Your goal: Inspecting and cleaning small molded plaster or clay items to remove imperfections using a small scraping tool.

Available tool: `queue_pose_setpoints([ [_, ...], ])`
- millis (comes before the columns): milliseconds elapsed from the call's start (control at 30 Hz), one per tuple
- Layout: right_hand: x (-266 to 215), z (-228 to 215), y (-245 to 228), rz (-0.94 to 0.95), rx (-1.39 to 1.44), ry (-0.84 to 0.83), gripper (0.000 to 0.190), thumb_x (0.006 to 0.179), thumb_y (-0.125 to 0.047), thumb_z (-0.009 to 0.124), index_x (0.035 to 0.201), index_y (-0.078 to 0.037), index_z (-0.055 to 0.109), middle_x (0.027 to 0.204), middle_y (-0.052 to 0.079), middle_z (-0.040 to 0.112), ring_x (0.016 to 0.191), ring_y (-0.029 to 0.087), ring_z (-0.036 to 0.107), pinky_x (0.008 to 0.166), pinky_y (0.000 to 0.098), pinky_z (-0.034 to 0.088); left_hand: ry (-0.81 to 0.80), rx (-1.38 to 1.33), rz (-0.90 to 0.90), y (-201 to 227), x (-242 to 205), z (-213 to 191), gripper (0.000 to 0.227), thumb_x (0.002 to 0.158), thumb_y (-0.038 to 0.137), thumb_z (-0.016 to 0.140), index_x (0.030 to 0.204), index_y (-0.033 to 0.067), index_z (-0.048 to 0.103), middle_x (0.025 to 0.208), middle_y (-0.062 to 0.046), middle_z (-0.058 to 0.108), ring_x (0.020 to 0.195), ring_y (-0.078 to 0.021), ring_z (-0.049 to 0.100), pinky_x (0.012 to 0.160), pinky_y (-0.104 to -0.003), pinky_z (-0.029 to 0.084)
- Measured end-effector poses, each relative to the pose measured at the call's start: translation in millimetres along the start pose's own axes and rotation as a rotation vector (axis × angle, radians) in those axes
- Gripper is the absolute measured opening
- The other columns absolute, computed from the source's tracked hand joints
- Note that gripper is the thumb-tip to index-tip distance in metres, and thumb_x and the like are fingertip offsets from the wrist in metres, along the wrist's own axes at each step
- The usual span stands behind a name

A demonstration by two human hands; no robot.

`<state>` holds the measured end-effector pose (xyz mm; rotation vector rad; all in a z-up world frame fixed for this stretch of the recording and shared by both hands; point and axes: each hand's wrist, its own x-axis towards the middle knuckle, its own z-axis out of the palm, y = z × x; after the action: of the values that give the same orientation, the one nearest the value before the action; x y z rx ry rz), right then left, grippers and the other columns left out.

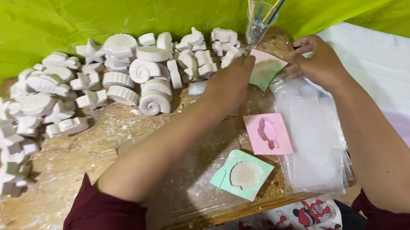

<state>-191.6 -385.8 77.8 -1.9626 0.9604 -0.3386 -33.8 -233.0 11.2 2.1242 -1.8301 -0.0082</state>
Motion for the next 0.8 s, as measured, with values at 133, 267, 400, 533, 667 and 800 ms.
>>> queue_pose_setpoints([
  [133,-33.9,-4.1,16.3,-0.126,-0.094,0.067,0.034,0.103,-0.011,0.062,0.132,0.005,0.056,0.121,0.028,0.06,0.087,0.034,0.072,0.063,0.0429,0.063,-0.048,-0.125,-0.036,20.4,-66.1,-49.4,0.05,0.086,-0.002,0.06,0.133,0.0065,0.047,0.116,-0.017,0.057,0.085,-0.0372,0.072,0.065,-0.046,0.061],
  [267,-116.4,10.0,28.3,-0.072,-0.325,0.146,0.033,0.106,-0.035,0.062,0.12,-0.005,0.07,0.099,0.022,0.07,0.089,0.04,0.072,0.079,0.0518,0.057,-0.163,-0.44,-0.052,19.5,-134.8,-76.9,0.035,0.094,0.01,0.054,0.126,-0.0007,0.056,0.111,-0.026,0.065,0.095,-0.0464,0.07,0.075,-0.052,0.059],
  [400,-207.2,37.9,8.2,0.33,-0.323,-0.073,0.031,0.105,-0.032,0.054,0.122,-0.016,0.073,0.102,0.007,0.079,0.077,0.023,0.074,0.074,0.0338,0.055,-0.326,-0.604,-0.192,4.6,-173.4,-75.8,0.024,0.098,0.01,0.05,0.118,0.0075,0.063,0.099,-0.009,0.07,0.072,-0.0191,0.062,0.059,-0.033,0.046],
  [533,-225.9,67.8,4.9,0.376,-0.198,-0.108,0.042,0.103,-0.042,0.053,0.115,-0.011,0.079,0.066,0.011,0.069,0.061,0.021,0.064,0.071,0.0335,0.052,-0.333,-0.726,-0.187,-0.5,-197.9,-87.0,0.031,0.102,0.027,0.05,0.121,0.0074,0.064,0.102,-0.008,0.07,0.079,-0.0192,0.062,0.068,-0.033,0.046],
  [667,-229.5,90.7,4.9,0.351,-0.209,-0.087,0.047,0.101,-0.042,0.052,0.135,-0.015,0.069,0.123,0.006,0.071,0.109,0.023,0.067,0.094,0.0353,0.05,-0.368,-0.967,-0.164,-8.4,-211.1,-74.8,0.026,0.104,0.012,0.045,0.124,0.0099,0.061,0.1,-0.007,0.069,0.075,-0.0151,0.066,0.067,-0.028,0.055],
  [800,-230.7,101.8,17.9,0.244,-0.097,0.021,0.029,0.101,-0.037,0.058,0.107,-0.013,0.071,0.108,0.005,0.078,0.103,0.02,0.069,0.094,0.034,0.049,-0.216,-1.249,-0.191,-10.9,-209.3,-68.4,0.022,0.106,0.024,0.048,0.121,0.0108,0.059,0.088,-0.004,0.068,0.073,-0.0141,0.069,0.069,-0.027,0.064],
])
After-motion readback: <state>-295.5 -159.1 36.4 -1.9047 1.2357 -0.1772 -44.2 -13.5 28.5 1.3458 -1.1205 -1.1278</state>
